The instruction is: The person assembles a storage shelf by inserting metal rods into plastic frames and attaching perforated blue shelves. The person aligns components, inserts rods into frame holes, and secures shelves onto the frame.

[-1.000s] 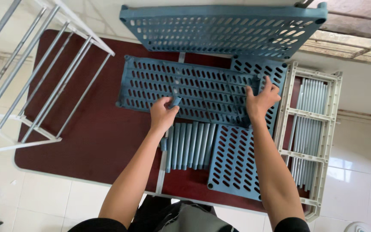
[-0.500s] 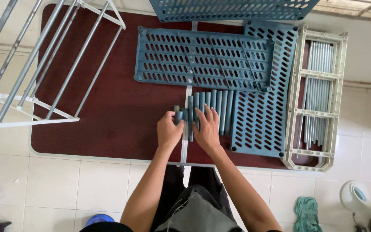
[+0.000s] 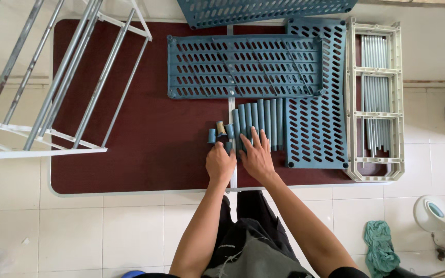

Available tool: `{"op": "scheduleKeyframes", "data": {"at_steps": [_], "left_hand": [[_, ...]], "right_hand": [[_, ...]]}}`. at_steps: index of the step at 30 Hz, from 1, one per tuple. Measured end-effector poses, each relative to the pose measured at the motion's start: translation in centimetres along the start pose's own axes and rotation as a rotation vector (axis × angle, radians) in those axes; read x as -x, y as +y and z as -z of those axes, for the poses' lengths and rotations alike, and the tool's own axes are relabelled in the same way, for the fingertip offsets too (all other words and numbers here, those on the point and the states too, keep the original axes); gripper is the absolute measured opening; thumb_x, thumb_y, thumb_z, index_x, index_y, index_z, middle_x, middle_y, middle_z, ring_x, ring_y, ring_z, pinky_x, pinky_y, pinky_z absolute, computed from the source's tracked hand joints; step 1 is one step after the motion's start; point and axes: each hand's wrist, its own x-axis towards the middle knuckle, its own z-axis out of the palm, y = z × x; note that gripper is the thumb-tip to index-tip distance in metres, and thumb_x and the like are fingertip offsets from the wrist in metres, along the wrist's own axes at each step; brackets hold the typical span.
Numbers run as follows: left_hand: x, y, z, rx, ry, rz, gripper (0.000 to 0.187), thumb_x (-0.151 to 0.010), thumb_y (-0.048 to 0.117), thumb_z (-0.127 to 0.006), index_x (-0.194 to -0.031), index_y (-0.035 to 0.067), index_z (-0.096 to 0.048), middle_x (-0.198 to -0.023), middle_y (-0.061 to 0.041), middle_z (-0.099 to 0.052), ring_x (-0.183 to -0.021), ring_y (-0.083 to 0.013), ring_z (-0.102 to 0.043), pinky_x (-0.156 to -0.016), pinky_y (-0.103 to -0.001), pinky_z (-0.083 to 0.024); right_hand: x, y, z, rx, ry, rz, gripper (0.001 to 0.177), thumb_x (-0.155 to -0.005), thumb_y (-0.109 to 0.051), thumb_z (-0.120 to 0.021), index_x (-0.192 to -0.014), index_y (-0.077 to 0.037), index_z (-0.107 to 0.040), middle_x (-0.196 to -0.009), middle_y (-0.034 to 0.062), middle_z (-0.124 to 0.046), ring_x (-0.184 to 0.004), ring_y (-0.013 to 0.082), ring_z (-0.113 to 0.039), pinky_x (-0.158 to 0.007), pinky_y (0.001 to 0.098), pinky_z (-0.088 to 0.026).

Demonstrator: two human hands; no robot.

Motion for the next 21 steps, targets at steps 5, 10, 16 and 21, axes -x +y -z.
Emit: {"op": "scheduleKeyframes", "data": {"at_steps": [5, 10, 16, 21], "left_hand": [[0.0, 0.5, 1.7, -0.055, 0.063, -0.111, 0.036, -0.089, 0.027, -0.071, -0.115, 0.002, -0.064, -0.113, -0.017, -0.07, -0.105, -0.0356, -0.068, -0.085, -0.048, -0.057], [-1.6, 2.3, 3.5, -0.014, 0.092, -0.22, 0.029, -0.089, 0.025, -0.071, -0.111, 0.007, -0.067, -0.11, -0.012, -0.071, -0.104, -0.0347, -0.067, -0.085, -0.048, -0.056], [-6.2, 5.4, 5.1, -0.034, 0.014, -0.396, 0.024, -0.089, 0.02, -0.071, -0.109, 0.008, -0.068, -0.111, -0.011, -0.069, -0.11, -0.0334, -0.063, -0.092, -0.047, -0.052], [-10.6, 6.5, 4.8, -0.168, 0.015, -0.494, 0.026, -0.086, 0.017, -0.071, -0.11, 0.007, -0.069, -0.115, -0.01, -0.068, -0.113, -0.0337, -0.061, -0.095, -0.047, -0.05]], "right_hand": [[-0.5, -0.2, 1.3, -0.009, 0.031, 0.023, 0.059, -0.09, -0.022, -0.07, -0.146, -0.013, -0.053, -0.158, 0.0275, -0.033, -0.146, 0.053, -0.025, -0.117, 0.0608, -0.027], [-2.9, -0.1, 3.3, -0.032, 0.102, 0.025, 0.056, -0.089, -0.02, -0.072, -0.142, -0.012, -0.055, -0.155, 0.026, -0.039, -0.143, 0.0512, -0.03, -0.115, 0.0583, -0.03], [-7.4, 2.2, 5.9, -0.007, 0.205, 0.037, 0.042, -0.087, -0.013, -0.069, -0.129, -0.01, -0.064, -0.137, 0.0176, -0.056, -0.132, 0.0416, -0.046, -0.107, 0.0529, -0.04], [-11.3, 6.1, 6.6, 0.085, 0.19, 0.047, 0.031, -0.087, -0.005, -0.062, -0.117, -0.009, -0.069, -0.122, 0.0102, -0.062, -0.118, 0.0355, -0.054, -0.1, 0.0491, -0.045]]}}
